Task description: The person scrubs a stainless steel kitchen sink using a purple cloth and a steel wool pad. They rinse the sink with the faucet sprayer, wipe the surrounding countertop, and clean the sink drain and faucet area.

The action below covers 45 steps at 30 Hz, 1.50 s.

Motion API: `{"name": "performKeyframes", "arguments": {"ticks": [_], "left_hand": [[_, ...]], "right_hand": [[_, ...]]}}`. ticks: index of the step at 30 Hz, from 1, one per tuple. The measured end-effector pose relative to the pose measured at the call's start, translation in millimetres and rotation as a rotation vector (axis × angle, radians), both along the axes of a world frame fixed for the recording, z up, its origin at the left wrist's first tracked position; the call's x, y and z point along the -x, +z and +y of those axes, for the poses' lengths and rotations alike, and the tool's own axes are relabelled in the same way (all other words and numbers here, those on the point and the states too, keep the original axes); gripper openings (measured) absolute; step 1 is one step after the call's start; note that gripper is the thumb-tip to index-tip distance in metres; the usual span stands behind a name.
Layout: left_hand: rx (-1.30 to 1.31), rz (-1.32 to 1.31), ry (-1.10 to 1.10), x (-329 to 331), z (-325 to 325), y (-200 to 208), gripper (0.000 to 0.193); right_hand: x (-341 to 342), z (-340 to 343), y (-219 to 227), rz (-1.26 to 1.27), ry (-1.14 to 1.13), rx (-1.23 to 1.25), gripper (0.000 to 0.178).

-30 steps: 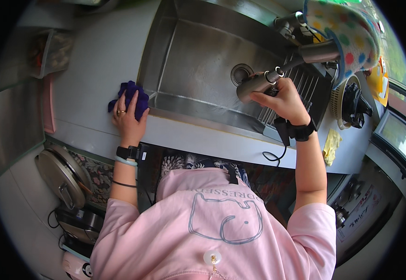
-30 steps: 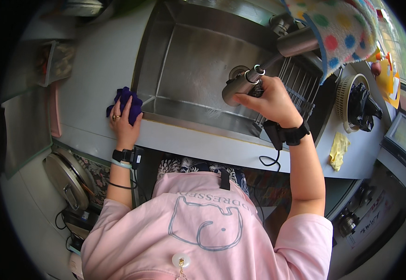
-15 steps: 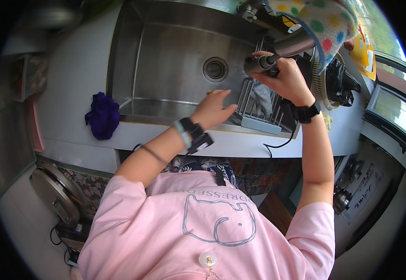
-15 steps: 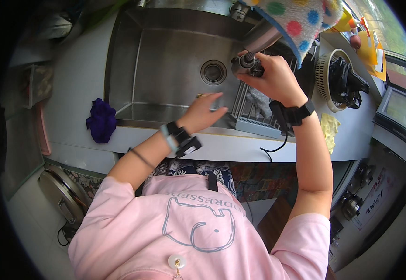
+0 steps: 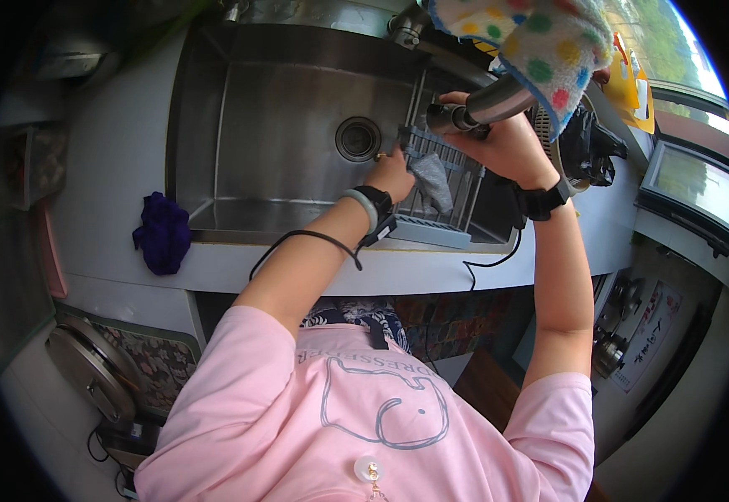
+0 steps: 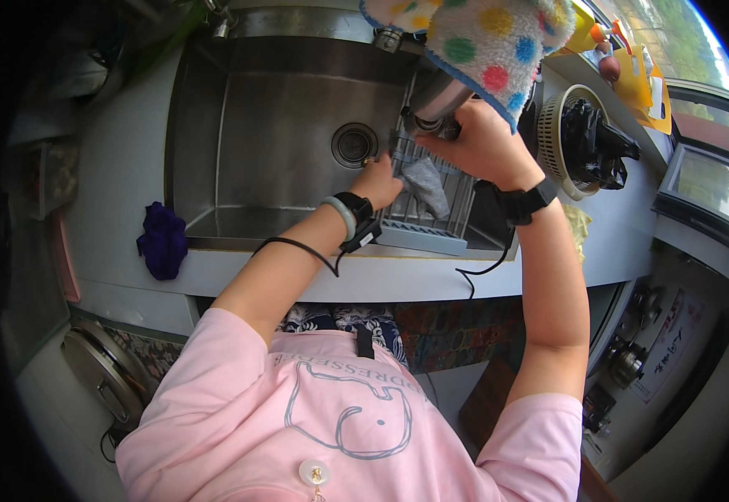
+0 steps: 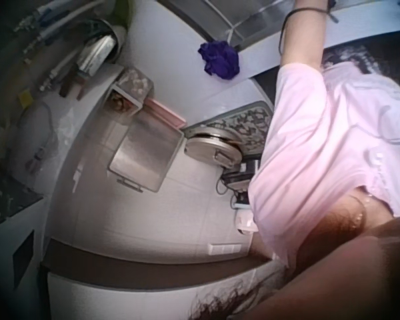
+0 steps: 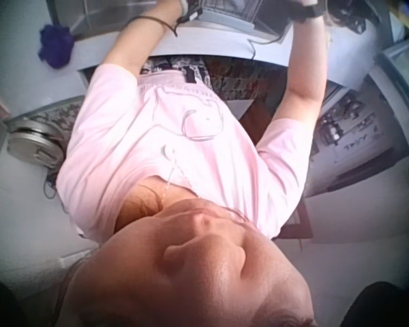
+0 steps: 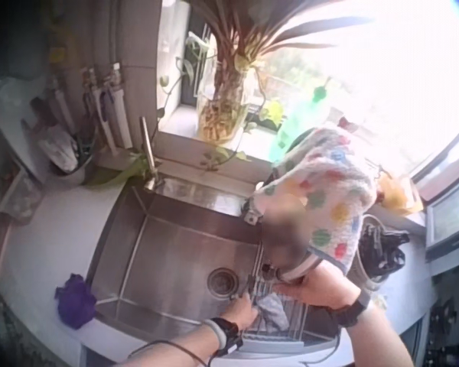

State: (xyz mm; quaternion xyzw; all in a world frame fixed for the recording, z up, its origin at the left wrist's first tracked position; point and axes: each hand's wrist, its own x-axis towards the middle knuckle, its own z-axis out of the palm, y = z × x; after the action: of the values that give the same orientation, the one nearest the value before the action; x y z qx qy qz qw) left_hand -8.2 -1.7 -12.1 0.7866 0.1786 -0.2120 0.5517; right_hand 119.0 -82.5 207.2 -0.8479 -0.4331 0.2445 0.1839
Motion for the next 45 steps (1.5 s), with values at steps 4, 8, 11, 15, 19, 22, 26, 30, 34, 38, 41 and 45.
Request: {"name": "performKeyframes", "arguments": {"ticks": [4, 8, 11, 15, 19, 22, 26, 30, 34, 38, 41, 45], "left_hand": [[-0.092, -0.053, -0.022, 19.4, 45.8, 9.0, 0.066], [-0.225, -0.010, -0.089, 33.6, 62.9, 19.4, 0.054], [-0.334, 0.023, -0.055, 36.1, 59.8, 22.8, 0.048], [-0.365, 0.004, 0.008, 41.2, 75.0, 19.6, 0.043], [-0.394, 0.027, 0.062, 59.8, 118.4, 14.2, 0.042], [-0.521, 0.057, 0.108, 84.9, 156.5, 13.7, 0.040], [-0.621, 0.093, 0.154, 115.0, 200.3, 11.1, 0.041], [-0.668, 0.099, 0.251, 139.2, 231.5, 3.9, 0.042], [-0.621, 0.127, 0.231, 146.1, 243.0, -3.1, 0.033], [-0.606, 0.046, 0.271, 144.1, 239.2, -4.5, 0.042], [-0.613, -0.015, 0.331, 149.0, 230.2, -0.8, 0.035], [-0.598, -0.077, 0.397, 155.6, 221.7, 3.0, 0.031]], "right_hand": [[10.3, 3.2, -4.9, 0.071, -0.016, -0.107, 0.047], [18.4, 9.9, -0.9, 0.218, -0.018, -0.203, 0.048], [19.2, 12.6, 2.4, 0.239, -0.040, -0.215, 0.049], [13.3, 15.0, 1.5, 0.176, -0.109, -0.275, 0.049], [11.6, 20.5, -8.1, 0.174, -0.148, -0.387, 0.046], [13.2, 25.9, -16.6, 0.129, -0.148, -0.435, 0.046], [17.1, 32.5, -23.2, 0.162, -0.176, -0.514, 0.046], [29.3, 48.6, -33.4, 0.370, -0.320, -0.620, 0.051], [47.7, 81.7, -50.7, 0.486, -0.403, -0.801, 0.053], [51.5, 108.7, -58.4, 0.511, -0.412, -0.850, 0.053], [49.6, 116.0, -56.4, 0.476, -0.404, -0.844, 0.052], [47.8, 114.4, -53.1, 0.423, -0.418, -0.813, 0.051]]}}
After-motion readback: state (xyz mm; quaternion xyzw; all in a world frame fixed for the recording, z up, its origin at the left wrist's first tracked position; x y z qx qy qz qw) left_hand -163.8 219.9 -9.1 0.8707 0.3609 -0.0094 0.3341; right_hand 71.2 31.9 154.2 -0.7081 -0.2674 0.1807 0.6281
